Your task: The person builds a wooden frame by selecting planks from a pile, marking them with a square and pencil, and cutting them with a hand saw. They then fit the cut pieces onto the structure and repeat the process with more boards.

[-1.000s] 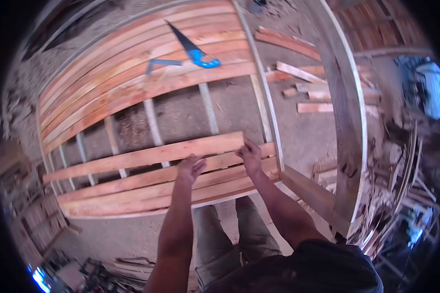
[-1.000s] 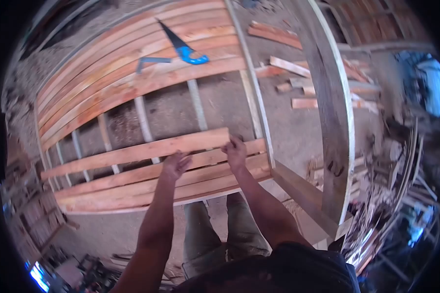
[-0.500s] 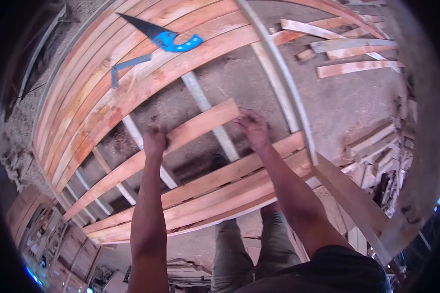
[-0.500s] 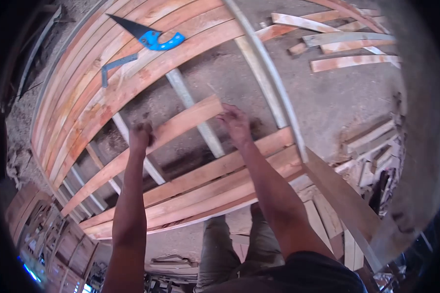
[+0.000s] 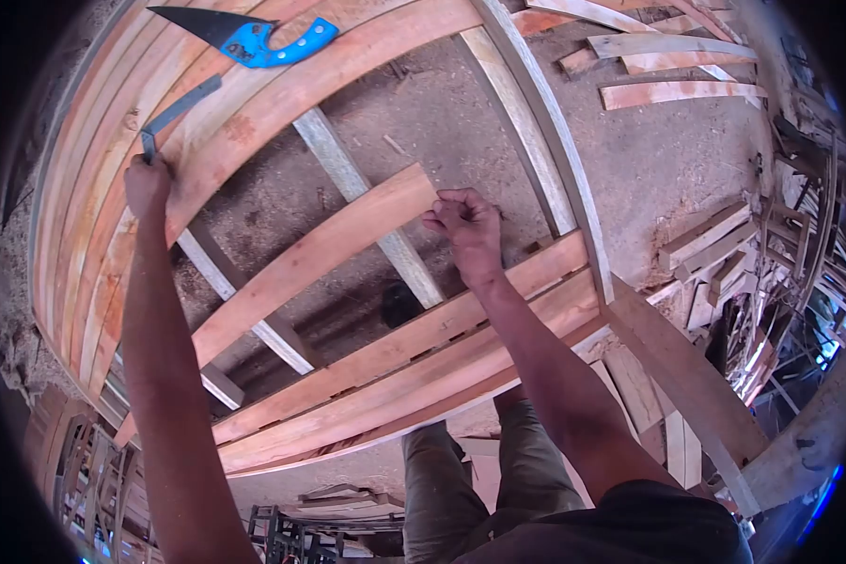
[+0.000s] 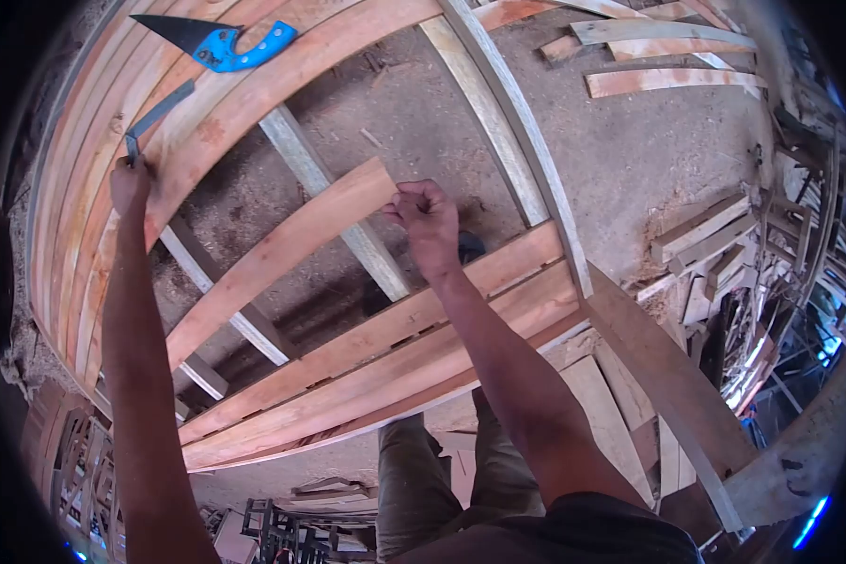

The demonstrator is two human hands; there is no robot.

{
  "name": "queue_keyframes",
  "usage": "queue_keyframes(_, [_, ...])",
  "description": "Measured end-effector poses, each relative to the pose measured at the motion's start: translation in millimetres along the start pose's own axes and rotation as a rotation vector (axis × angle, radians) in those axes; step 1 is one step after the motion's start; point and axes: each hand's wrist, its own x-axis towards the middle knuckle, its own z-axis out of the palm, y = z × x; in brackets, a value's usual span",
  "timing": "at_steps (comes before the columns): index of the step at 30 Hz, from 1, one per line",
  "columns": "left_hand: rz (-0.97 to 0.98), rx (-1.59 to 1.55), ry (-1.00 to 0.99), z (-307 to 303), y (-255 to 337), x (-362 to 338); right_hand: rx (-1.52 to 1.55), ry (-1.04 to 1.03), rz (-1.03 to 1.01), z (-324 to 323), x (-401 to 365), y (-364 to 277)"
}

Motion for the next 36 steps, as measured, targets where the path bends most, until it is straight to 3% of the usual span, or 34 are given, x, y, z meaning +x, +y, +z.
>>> queue_keyframes(2, [0.025, -0.023, -0.026, 3.0, -19.0, 4.4, -0.008, 0.032, -0.008, -0.1, -2.0, 3.1])
queue_keyframes(5, [-0.099, -0.155, 0.099, -6.4, -28.2, -39.2, -0.103, 0.078, 0.076, -7.0, -13.1, -5.7])
queue_keyframes(8, [0.033, -0.313, 0.209, -16.0, -11.5, -108.6, 0.0, 0.147, -0.043, 3.8, -43.8, -73.9])
queue_keyframes(10, [0.251, -0.521, 0.115, -54.4, 50.0, -178.2, 0.058, 0.131, -0.12, 12.7, -70.7, -136.8])
queue_keyframes(12, [0.543, -0.637, 0.184, -34.7, 83.9, -231.8, 0.069, -0.1, -0.397, 14.3, -100.0, -199.5])
queue_keyframes(13, [0.587, -0.548, 0.176, -40.6, 109.9, -258.0, 0.086, -0.176, -0.477, 12.9, -121.5, -231.9])
queue_keyframes(15, [0.582, -0.516, 0.052, -45.0, 153.2, -296.6, 0.135, -0.342, -0.628, 10.3, -164.9, -296.7])
queue_keyframes(19, [0.475, -0.529, 0.094, -27.0, 204.2, -326.7, 0.127, -0.569, -0.793, 0.2, -215.1, -358.7])
queue_keyframes(25, [0.427, -0.574, 0.085, -19.3, 210.3, -316.0, 0.098, -0.554, -0.83, -24.4, -228.5, -364.2])
queue_keyframes(28, [0.375, -0.49, 0.422, -6.2, 174.1, -257.5, 0.09, -0.493, -0.804, -36.5, -219.3, -351.8])
queue_keyframes(30, [0.191, -0.532, 0.409, -7.9, 139.7, -203.4, 0.066, -0.441, -0.759, -38.3, -207.1, -335.2])
queue_keyframes(31, [0.086, -0.534, 0.422, -10.0, 124.7, -181.7, 0.033, -0.399, -0.721, -37.5, -199.5, -326.3])
queue_keyframes(32, [-0.035, -0.486, 0.299, -13.2, 104.0, -153.0, 0.003, -0.351, -0.681, -36.0, -191.0, -315.9])
queue_keyframes(34, [-0.192, -0.354, 0.318, -17.2, 82.4, -114.2, -0.123, -0.194, -0.504, -26.0, -163.6, -280.6])
queue_keyframes(36, [-0.145, -0.257, 0.172, -12.6, 45.7, -73.3, -0.323, -0.015, -0.204, -12.5, -131.1, -238.1])
